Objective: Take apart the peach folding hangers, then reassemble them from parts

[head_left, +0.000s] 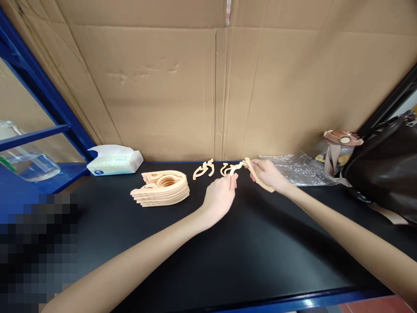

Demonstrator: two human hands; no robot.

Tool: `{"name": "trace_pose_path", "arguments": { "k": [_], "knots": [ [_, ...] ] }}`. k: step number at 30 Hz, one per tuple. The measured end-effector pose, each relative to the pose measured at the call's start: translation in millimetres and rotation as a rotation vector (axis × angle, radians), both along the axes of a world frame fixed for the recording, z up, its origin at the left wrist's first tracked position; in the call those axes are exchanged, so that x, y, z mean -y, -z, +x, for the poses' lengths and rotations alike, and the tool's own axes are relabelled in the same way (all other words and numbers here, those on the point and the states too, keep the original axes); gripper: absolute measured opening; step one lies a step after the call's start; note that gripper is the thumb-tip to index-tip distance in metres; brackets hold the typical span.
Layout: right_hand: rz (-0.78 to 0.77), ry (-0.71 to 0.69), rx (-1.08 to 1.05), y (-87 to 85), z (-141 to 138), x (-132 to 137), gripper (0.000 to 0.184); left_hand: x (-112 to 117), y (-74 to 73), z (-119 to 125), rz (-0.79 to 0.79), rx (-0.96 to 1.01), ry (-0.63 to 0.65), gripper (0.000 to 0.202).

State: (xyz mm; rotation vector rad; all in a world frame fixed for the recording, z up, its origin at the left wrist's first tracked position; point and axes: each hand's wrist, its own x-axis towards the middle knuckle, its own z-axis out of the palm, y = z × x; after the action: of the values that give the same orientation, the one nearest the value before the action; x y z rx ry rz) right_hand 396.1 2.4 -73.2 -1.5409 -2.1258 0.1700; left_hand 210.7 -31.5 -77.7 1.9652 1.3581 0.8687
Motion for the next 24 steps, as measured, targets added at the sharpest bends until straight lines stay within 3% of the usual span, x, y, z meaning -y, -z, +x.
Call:
{"name": "trace_pose_path", "arguments": {
  "k": [3,6,10,14,16,19,24],
  "knots": [
    [0.034,0.098,-0.014,-6.5,16,-22,0.042,-17,-6.4,-9,0.074,-0.115,-0.06,0.032],
    [0.15,0.214,0.017,-9.7,26,-38,0.035,-40,-6.6,-13,0.109,-0.205,-0.163,0.022],
    [0.29,0.298,0.112,-5.8,30,-44,0.031,-66,5.0,-10,0.119,-0.298,-0.343,0.022],
    [0.305,0.268,0.229,6.5,36,-38,0.025,-74,21.8,-5,0.153,-0.381,-0.486,0.031],
    [0.295,0.263,0.262,11.9,41,-35,0.023,-73,29.0,-4,0.211,-0.425,-0.481,0.037],
    [0.287,0.28,0.271,15.2,50,-35,0.022,-69,37.0,-4,0.269,-0.505,-0.354,0.038],
    [0.236,0.259,0.297,14.9,58,-38,0.021,-68,41.7,-9,0.186,-0.611,-0.281,0.052]
  ]
}}
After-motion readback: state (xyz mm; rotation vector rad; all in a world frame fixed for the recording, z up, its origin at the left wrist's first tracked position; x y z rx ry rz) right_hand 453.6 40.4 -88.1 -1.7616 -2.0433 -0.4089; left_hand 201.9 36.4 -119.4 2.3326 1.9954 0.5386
